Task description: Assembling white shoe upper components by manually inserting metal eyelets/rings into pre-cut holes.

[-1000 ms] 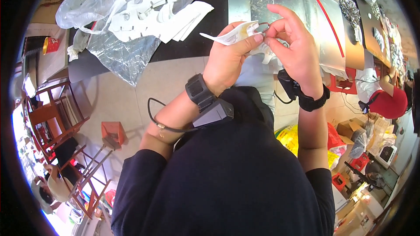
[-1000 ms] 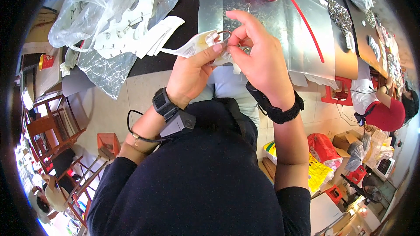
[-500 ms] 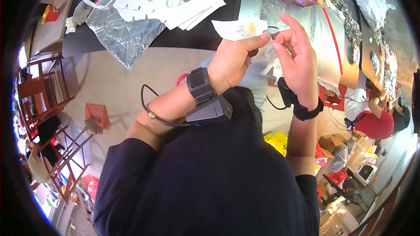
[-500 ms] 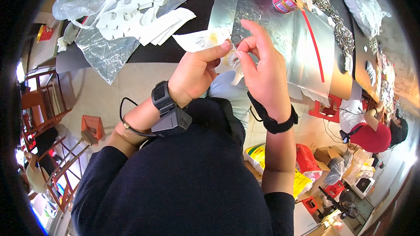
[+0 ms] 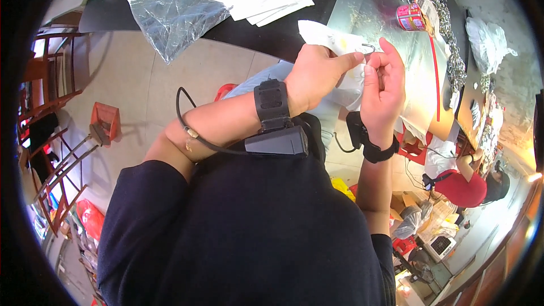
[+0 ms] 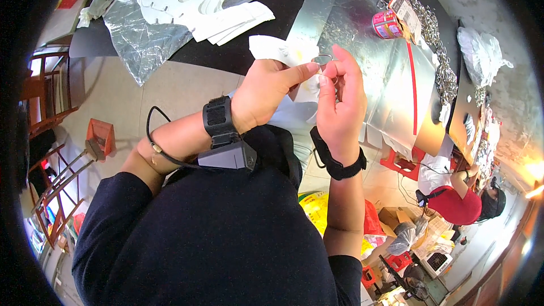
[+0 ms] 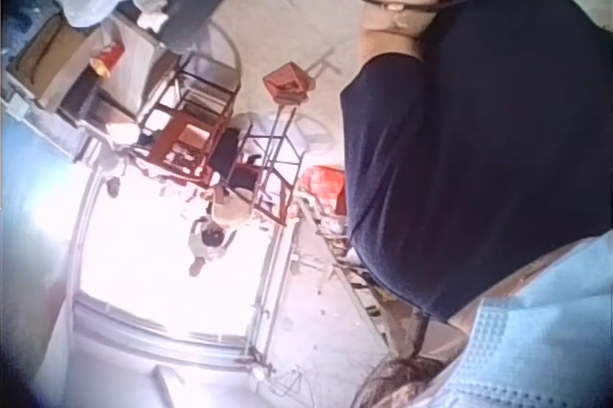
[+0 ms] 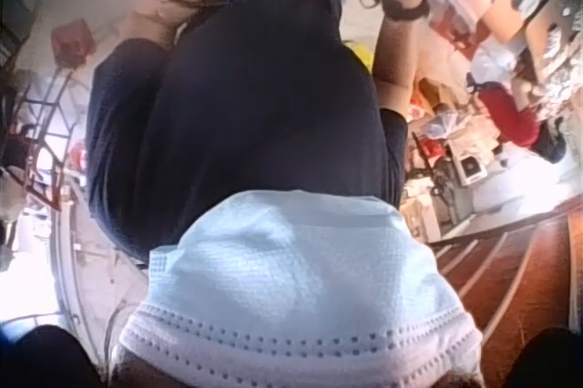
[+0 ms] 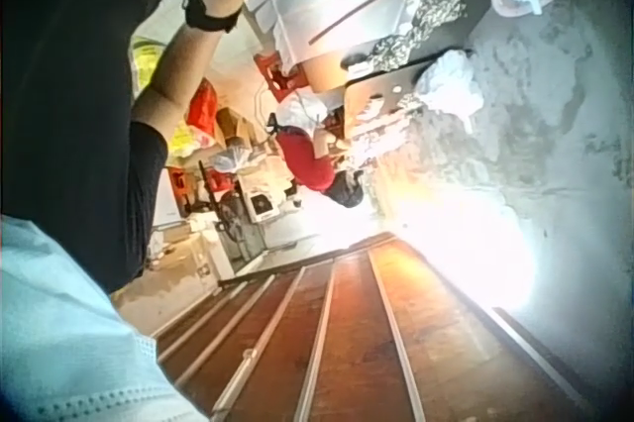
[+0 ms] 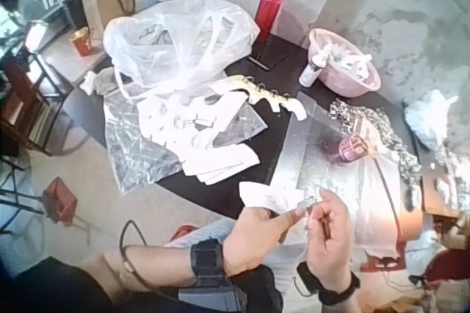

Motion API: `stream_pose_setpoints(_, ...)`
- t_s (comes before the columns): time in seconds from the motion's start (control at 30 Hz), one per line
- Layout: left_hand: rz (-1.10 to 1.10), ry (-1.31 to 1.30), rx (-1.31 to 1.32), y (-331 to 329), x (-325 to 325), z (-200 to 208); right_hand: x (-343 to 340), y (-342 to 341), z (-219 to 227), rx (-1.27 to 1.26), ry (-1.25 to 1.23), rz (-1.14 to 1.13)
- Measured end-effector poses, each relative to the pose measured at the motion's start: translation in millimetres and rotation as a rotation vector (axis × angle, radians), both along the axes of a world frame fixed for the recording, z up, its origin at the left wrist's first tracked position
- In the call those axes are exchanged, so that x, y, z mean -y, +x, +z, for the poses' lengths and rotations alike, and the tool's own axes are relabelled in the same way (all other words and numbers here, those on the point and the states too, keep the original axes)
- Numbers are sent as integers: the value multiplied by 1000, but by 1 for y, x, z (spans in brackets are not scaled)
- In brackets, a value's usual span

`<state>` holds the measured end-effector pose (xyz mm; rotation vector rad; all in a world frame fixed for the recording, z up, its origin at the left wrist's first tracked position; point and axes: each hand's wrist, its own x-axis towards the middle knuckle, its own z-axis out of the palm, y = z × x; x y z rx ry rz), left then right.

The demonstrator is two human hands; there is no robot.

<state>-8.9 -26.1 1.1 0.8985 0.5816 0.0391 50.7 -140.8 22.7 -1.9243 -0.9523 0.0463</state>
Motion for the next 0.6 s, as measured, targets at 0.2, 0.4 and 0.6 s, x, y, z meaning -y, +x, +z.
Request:
stream_pose_setpoints(0.2, 105, 81, 96, 0, 7, -5, -3, 0, 5, -146, -1, -4)
stream_pose_setpoints(0.4, 118, 170, 315, -5, 3, 0, -7, -7, 10, -210, 47, -60)
stream_pose_setpoints(0.6, 22, 98, 422, -7, 1, 0, -6, -10, 6, -263, 148, -103)
